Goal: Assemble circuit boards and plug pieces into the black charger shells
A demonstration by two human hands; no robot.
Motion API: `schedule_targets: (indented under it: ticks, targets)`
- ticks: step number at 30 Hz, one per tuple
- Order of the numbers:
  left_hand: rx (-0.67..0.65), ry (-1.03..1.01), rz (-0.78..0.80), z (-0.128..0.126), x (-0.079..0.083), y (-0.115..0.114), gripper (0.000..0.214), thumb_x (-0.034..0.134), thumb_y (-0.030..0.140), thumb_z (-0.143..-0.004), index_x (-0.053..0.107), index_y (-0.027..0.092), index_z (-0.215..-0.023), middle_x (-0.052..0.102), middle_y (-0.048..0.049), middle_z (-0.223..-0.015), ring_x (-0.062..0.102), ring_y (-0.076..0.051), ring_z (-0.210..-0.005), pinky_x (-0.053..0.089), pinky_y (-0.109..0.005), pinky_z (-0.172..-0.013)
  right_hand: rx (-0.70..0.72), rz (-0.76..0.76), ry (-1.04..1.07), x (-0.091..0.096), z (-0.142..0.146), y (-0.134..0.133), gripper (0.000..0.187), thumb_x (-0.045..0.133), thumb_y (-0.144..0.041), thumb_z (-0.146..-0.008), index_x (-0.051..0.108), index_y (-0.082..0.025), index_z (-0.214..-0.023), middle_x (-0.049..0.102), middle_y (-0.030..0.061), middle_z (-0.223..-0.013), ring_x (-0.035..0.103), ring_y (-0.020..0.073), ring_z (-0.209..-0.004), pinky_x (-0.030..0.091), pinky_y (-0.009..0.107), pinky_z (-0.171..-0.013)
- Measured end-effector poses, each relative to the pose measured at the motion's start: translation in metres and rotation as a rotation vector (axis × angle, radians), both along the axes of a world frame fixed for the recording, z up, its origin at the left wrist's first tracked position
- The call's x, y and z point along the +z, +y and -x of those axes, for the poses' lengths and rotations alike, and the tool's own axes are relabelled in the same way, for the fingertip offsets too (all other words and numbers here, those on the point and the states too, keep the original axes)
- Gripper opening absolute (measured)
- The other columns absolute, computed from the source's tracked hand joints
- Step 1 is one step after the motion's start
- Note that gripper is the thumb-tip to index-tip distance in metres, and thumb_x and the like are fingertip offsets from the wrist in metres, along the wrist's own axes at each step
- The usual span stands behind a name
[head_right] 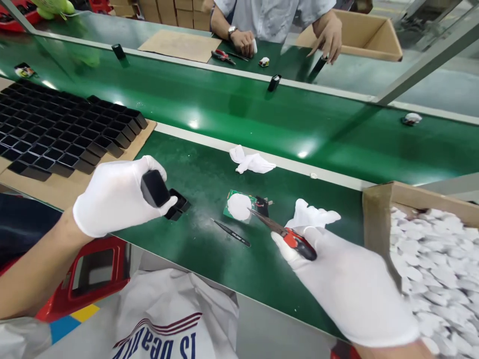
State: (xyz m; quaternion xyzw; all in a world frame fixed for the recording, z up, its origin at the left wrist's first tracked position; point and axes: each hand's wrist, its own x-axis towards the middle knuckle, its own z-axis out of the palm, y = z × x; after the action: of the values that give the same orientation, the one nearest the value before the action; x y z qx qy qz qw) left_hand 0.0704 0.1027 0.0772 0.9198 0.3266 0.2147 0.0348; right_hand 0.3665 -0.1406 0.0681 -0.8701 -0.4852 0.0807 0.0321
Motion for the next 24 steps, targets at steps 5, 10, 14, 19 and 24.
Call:
schedule_targets:
  ticks: [5, 10, 14, 19, 24]
  targets:
    - [-0.272, -0.333, 0.216, -0.003, -0.017, -0.045, 0.038, 0.088, 0.036, -0.075, 0.06, 0.027, -0.099, 0.072, 0.0016, -0.075, 0.068, -0.021, -0.062, 0.051, -0.036, -0.061, 0.078, 0.215, -0.194, -0.023, 0.012, 0.015, 0.045, 0.056, -0.059, -0.104, 0.078, -0.022, -0.091, 0.066, 0.0052, -0.059, 0.061, 0.025, -0.054, 0.037, 0.032, -0.057]
    - [-0.345, -0.388, 0.456, -0.008, -0.061, -0.094, 0.041, 0.086, 0.033, -0.072, 0.059, 0.026, -0.103, 0.069, 0.0049, -0.072, 0.066, -0.017, -0.06, 0.053, -0.033, -0.063, 0.165, 0.214, -0.396, -0.035, 0.017, 0.014, 0.047, 0.051, -0.055, -0.108, 0.074, -0.021, -0.086, 0.069, 0.0071, -0.065, 0.064, 0.0239, -0.057, 0.028, 0.029, -0.056]
    - [-0.262, -0.297, 0.638, -0.009, -0.092, -0.113, 0.043, 0.088, 0.029, -0.068, 0.063, 0.026, -0.102, 0.072, 0.0023, -0.082, 0.069, -0.02, -0.07, 0.055, -0.034, -0.069, 0.094, 0.139, -0.304, -0.033, 0.017, 0.012, 0.042, 0.055, -0.055, -0.106, 0.071, -0.023, -0.084, 0.064, 0.0026, -0.06, 0.058, 0.0211, -0.05, 0.029, 0.026, -0.054]
    - [-0.239, -0.25, 0.802, -0.007, -0.107, -0.116, 0.044, 0.089, 0.028, -0.064, 0.064, 0.025, -0.101, 0.072, 0.001, -0.087, 0.069, -0.022, -0.078, 0.056, -0.037, -0.077, 0.12, 0.108, -0.194, -0.03, 0.013, 0.017, 0.044, 0.054, -0.052, -0.108, 0.069, -0.023, -0.078, 0.059, 0.0002, -0.055, 0.05, 0.0183, -0.042, 0.032, 0.027, -0.053]
    - [-0.222, -0.284, 0.879, 0.001, -0.114, -0.118, 0.046, 0.088, 0.028, -0.061, 0.063, 0.026, -0.099, 0.07, 0.0017, -0.085, 0.068, -0.022, -0.078, 0.056, -0.038, -0.077, 0.174, 0.023, -0.031, -0.022, 0.009, 0.02, 0.042, 0.058, -0.05, -0.105, 0.072, -0.025, -0.075, 0.053, -0.002, -0.051, 0.049, 0.0188, -0.038, 0.037, 0.031, -0.053]
